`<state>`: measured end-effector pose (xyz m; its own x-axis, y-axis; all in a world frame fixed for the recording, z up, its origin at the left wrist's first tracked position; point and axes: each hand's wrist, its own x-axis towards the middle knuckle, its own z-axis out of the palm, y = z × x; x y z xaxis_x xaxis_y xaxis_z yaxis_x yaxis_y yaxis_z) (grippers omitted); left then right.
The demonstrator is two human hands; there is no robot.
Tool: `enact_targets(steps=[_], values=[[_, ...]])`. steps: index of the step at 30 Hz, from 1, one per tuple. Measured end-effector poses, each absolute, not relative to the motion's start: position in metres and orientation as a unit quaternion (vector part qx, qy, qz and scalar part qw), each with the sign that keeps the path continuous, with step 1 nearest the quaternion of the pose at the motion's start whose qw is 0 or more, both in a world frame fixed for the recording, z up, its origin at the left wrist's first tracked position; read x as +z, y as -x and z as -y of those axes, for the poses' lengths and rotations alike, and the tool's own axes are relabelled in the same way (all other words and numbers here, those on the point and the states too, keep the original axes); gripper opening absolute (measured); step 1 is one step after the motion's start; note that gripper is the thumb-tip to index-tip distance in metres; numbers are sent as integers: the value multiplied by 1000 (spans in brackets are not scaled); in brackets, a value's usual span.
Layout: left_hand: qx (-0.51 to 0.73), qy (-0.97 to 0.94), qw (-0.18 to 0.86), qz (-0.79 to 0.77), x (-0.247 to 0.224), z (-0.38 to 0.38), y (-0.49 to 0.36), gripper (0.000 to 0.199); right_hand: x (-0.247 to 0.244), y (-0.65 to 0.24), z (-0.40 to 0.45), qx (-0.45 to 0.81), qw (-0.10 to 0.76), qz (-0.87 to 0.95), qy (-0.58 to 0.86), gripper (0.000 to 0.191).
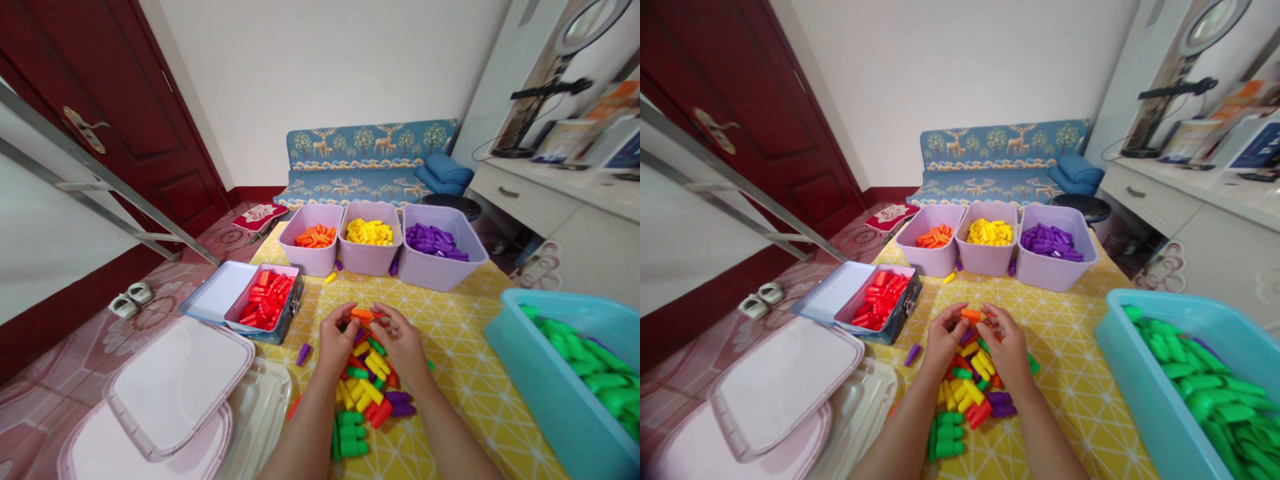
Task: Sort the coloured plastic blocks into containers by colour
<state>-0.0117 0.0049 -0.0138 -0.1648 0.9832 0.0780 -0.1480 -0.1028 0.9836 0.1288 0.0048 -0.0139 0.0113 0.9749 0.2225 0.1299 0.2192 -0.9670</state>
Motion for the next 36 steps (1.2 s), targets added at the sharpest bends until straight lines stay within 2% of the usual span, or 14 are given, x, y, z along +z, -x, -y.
enact_targets(steps=[4, 8, 13, 14, 15, 18, 19, 21, 26, 30, 33, 36], values=[[586, -455, 477, -470, -15, -5, 12, 27, -6, -129, -4, 340, 493, 633, 491, 28], [607, -418, 483, -474, -15, -5, 13, 30, 7, -137, -13, 327, 453, 630, 540, 24], [637, -363, 450, -509, -18, -7, 16, 27, 50, -130, -61, 353, 340, 705, 513, 10], [635, -367, 445, -514, -19, -8, 17, 26, 61, -123, -72, 371, 341, 706, 498, 10], [632, -373, 440, -518, -20, -8, 18, 24, 71, -116, -82, 396, 378, 680, 488, 14], [624, -394, 417, -530, -25, -10, 19, 21, 90, -99, -100, 406, 529, 606, 434, 35], [622, -399, 407, -537, -27, -10, 20, 21, 90, -97, -101, 384, 555, 600, 430, 37], [618, -405, 391, -549, -29, -11, 20, 20, 79, -99, -97, 326, 554, 618, 453, 34], [638, -381, 379, -551, -33, -13, 19, 23, 32, -114, -82, 248, 439, 683, 528, 20], [651, -348, 391, -550, -35, -13, 18, 26, 20, -100, -90, 187, 335, 789, 480, 38], [653, -337, 403, -546, -35, -14, 18, 27, 25, -78, -102, 112, 227, 861, 441, 51], [653, -332, 413, -541, -34, -14, 19, 27, 27, -62, -109, 76, 146, 893, 418, 46]])
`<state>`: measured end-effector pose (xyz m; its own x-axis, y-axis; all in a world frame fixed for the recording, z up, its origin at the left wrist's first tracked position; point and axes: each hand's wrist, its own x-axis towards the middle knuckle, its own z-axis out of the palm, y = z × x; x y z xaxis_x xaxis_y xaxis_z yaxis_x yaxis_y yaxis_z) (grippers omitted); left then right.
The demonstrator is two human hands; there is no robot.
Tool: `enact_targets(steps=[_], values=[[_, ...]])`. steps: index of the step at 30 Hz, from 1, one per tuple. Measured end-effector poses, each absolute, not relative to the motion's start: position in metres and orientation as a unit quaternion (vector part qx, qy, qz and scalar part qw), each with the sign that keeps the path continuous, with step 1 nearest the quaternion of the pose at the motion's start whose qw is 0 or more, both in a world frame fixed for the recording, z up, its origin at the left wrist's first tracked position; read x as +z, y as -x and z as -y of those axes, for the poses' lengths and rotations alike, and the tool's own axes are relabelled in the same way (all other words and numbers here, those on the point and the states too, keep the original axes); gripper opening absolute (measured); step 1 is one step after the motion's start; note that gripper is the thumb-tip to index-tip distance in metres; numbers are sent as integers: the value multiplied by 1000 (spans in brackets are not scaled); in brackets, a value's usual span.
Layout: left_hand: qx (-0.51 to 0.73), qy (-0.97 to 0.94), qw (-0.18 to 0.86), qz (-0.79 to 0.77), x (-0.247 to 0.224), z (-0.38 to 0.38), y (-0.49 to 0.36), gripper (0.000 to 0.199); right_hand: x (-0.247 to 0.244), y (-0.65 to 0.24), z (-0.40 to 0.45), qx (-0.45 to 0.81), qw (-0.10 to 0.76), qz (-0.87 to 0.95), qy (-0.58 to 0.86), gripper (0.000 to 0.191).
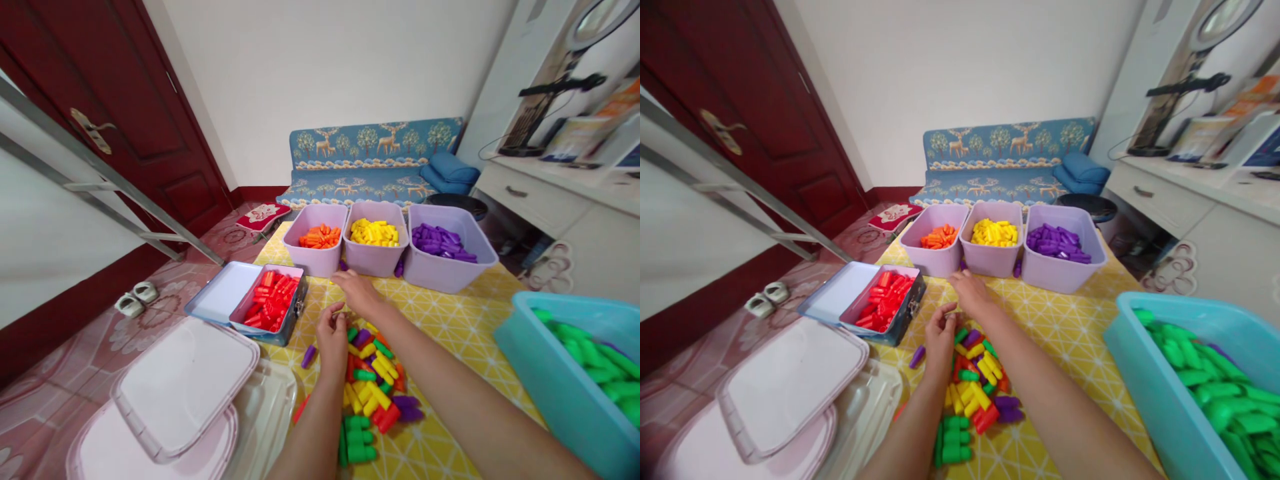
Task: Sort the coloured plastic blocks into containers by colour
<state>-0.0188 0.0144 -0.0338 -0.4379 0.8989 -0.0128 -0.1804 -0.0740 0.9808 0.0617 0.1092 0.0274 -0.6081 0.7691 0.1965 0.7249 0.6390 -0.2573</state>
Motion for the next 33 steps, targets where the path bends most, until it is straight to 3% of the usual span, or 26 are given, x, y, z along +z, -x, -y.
enact_targets(steps=[4, 11, 20, 23, 26, 27, 30, 31, 33], values=[[655, -338, 417, -532, -32, -14, 19, 27, 20, -51, -113, 68, 111, 897, 422, 36], [648, -336, 414, -543, -35, -14, 19, 26, 12, -48, -125, 59, 90, 853, 512, 38], [654, -345, 401, -541, -38, -17, 19, 25, 9, -70, -100, 127, 157, 816, 542, 10], [652, -343, 404, -542, -38, -17, 19, 26, 19, -85, -99, 177, 203, 802, 534, 11], [645, -341, 410, -547, -37, -17, 19, 27, 49, -104, -109, 223, 273, 772, 529, 24], [644, -341, 411, -548, -37, -17, 18, 27, 60, -111, -112, 241, 322, 748, 529, 32], [647, -338, 409, -548, -38, -17, 18, 27, 87, -131, -112, 342, 576, 587, 454, 53], [648, -341, 405, -547, -39, -17, 18, 27, 90, -137, -108, 356, 616, 552, 434, 59], [646, -356, 391, -550, -40, -17, 19, 26, 83, -150, -94, 351, 613, 549, 446, 54]])
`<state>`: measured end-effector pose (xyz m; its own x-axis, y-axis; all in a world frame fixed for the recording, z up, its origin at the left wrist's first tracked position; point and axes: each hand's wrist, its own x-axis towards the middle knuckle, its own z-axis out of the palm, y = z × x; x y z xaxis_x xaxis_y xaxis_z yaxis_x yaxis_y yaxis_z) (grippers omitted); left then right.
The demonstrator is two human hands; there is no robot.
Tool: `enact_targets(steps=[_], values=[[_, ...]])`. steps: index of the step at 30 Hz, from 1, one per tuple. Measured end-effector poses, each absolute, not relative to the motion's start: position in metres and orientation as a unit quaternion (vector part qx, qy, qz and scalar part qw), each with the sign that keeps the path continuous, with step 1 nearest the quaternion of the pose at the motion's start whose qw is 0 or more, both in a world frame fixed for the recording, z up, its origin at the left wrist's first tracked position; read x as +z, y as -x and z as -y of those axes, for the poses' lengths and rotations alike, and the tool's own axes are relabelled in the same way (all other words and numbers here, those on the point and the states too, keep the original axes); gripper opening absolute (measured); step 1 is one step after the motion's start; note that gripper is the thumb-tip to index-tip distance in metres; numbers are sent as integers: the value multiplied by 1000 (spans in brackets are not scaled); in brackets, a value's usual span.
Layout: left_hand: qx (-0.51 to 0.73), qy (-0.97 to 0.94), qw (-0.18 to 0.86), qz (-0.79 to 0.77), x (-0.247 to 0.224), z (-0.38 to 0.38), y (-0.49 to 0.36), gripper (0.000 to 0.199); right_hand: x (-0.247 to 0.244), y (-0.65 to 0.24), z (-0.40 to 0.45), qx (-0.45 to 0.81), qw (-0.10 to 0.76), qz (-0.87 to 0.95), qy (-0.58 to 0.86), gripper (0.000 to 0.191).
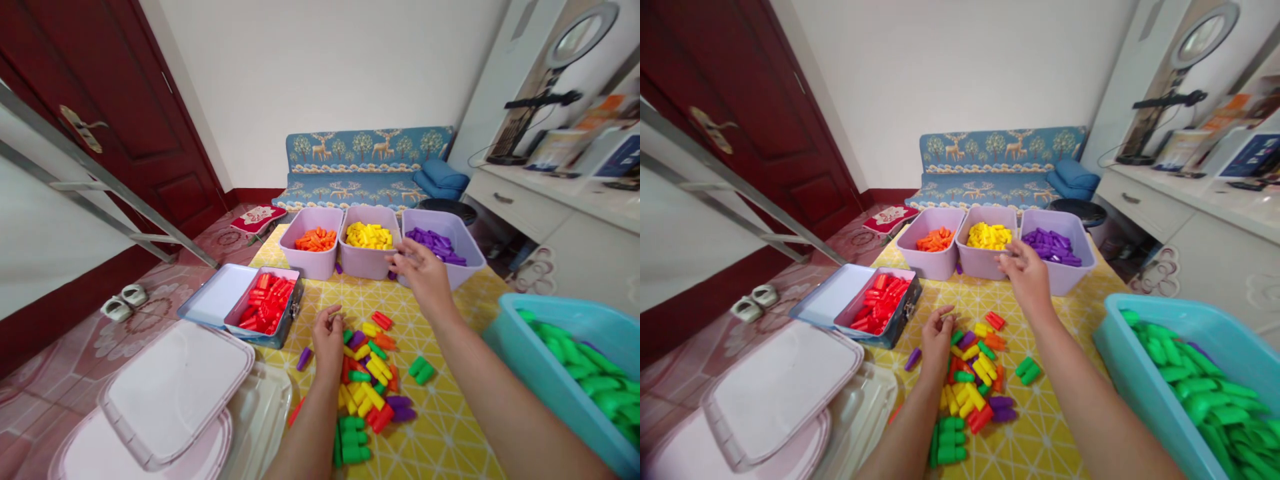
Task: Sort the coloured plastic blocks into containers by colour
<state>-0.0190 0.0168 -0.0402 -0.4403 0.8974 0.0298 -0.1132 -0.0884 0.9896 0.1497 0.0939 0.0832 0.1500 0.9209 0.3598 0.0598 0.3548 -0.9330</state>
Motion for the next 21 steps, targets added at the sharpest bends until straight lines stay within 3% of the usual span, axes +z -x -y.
enact_targets(steps=[3, 5, 10, 14, 21], values=[[635, -385, 365, -562, -40, -16, 20, 23, 52, -166, -66, 312, 473, 637, 523, 29], [628, -396, 355, -569, -39, -15, 20, 22, 29, -173, -47, 307, 364, 693, 542, 22], [599, -433, 334, -585, -34, -12, 19, 22, 12, -165, -19, 229, 189, 766, 571, 39], [574, -469, 342, -577, -32, -11, 18, 22, 19, -142, -10, 129, 146, 789, 583, 44], [547, -496, 352, -575, -28, -11, 18, 20, 1, -120, -9, 93, 209, 786, 574, 32]])
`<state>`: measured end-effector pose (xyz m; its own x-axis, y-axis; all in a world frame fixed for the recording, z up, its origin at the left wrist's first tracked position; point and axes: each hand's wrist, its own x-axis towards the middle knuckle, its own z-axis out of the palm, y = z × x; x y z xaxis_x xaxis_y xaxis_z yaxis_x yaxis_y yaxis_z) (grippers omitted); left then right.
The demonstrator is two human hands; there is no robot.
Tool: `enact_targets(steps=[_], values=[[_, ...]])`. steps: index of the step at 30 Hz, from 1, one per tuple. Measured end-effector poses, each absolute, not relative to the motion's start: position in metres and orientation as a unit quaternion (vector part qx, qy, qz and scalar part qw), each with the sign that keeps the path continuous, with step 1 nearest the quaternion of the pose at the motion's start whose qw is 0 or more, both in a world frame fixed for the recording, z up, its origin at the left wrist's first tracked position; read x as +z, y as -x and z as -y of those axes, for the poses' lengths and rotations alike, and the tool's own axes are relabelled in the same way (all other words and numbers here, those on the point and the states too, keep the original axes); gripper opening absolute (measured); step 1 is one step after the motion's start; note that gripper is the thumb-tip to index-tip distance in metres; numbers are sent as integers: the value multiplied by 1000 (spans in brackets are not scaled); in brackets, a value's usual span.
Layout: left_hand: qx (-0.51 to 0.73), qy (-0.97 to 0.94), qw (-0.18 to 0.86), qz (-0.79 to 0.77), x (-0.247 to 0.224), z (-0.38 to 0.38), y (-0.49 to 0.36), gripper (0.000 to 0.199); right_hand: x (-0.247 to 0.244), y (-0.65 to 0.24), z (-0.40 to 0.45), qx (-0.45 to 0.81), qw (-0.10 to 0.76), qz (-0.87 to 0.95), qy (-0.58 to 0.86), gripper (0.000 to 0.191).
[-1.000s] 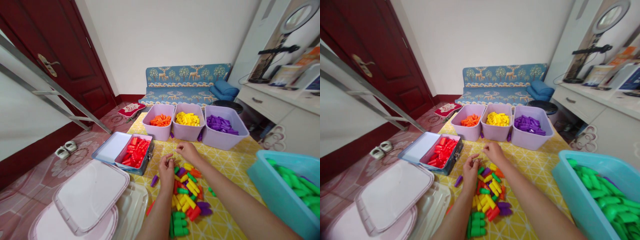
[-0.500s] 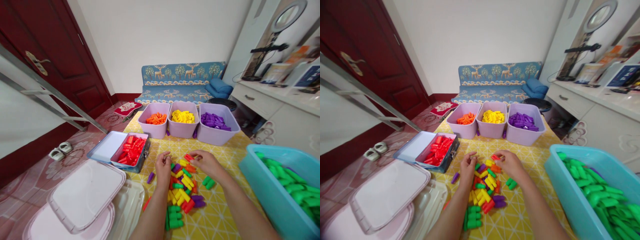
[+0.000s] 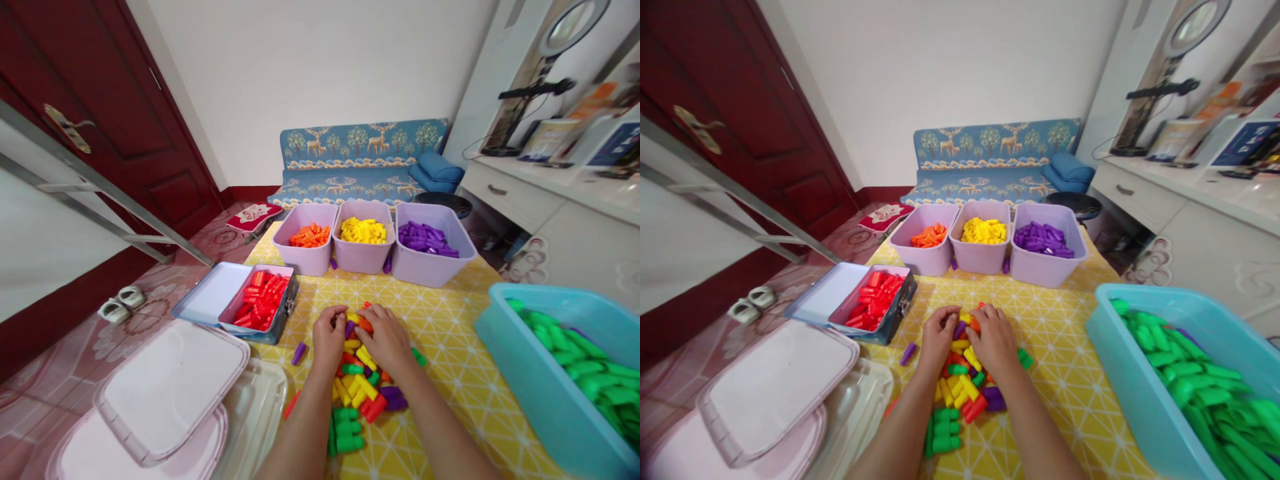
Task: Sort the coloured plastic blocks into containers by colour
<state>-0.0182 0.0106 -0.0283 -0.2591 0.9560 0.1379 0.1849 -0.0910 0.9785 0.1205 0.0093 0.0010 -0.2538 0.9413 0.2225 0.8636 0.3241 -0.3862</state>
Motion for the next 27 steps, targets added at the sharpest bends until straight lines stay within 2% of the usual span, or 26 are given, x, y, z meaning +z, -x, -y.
enact_targets(steps=[4, 7, 12, 17, 19, 22, 27], values=[[533, -507, 358, -575, -26, -10, 18, 21, 2, -129, -12, 114, 245, 779, 566, 34], [525, -519, 354, -574, -24, -9, 18, 25, 21, -145, -11, 157, 250, 765, 573, 39], [511, -543, 323, -583, -24, -9, 18, 28, 55, -165, 5, 237, 143, 782, 558, 18], [489, -568, 306, -587, -21, -7, 17, 28, 46, -146, 17, 210, 86, 800, 555, 40], [482, -585, 296, -582, -18, -6, 17, 27, 37, -138, 13, 198, 85, 793, 569, 35], [475, -602, 286, -574, -16, -4, 17, 27, 25, -136, 2, 185, 126, 781, 583, 19], [462, -621, 273, -572, -16, -3, 15, 31, 5, -145, -13, 168, 238, 729, 619, 27]])
